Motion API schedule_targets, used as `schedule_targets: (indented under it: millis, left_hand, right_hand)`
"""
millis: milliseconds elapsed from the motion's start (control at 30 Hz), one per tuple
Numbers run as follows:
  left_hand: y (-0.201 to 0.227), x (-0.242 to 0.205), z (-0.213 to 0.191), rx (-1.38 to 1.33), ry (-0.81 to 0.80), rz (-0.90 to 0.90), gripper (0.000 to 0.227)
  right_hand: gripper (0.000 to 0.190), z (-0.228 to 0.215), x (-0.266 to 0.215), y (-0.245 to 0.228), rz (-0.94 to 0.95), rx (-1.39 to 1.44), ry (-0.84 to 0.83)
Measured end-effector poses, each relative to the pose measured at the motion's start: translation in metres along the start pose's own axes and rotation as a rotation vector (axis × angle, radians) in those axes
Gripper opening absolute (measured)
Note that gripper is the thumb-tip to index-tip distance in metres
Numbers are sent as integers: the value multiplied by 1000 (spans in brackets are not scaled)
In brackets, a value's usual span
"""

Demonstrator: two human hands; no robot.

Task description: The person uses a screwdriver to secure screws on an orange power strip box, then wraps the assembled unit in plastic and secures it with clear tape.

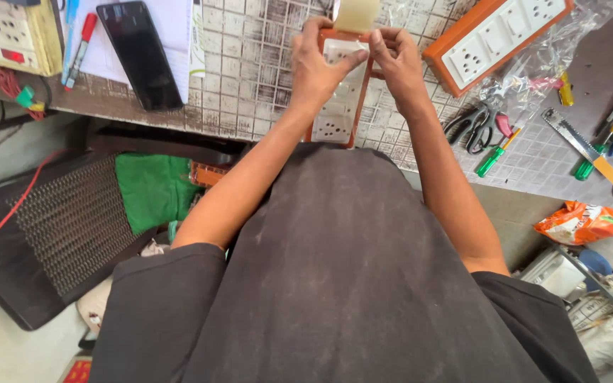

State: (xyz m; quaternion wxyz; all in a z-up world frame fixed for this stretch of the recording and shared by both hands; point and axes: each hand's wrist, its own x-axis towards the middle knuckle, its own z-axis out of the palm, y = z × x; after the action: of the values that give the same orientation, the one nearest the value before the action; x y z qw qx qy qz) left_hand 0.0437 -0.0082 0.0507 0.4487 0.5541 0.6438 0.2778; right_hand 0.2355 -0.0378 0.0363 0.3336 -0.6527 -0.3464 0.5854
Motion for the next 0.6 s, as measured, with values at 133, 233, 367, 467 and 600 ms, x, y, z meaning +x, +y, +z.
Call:
schedule_targets:
  millis: [133, 233, 367, 467, 600]
  left_hand:
    - [13, 0, -27, -252, -126, -23, 45]
    - [32, -17, -43, -406, -176, 179, 32]
    - [58, -52, -79, -350, -182, 620, 37]
    - [65, -75, -102, -349, -304, 788, 34]
    - [60, -108, -134, -427, -607, 459, 31]
  right_hand:
    - [71, -7, -19, -26, -109, 117, -96]
    - [90, -13, -57, -67, -178, 29, -47]
    - [114, -21, -130, -130, -565, -377, -173]
    - [124, -23, -178, -154, -498, 37, -462]
    - [94, -28, -211, -140, -272, -199, -409]
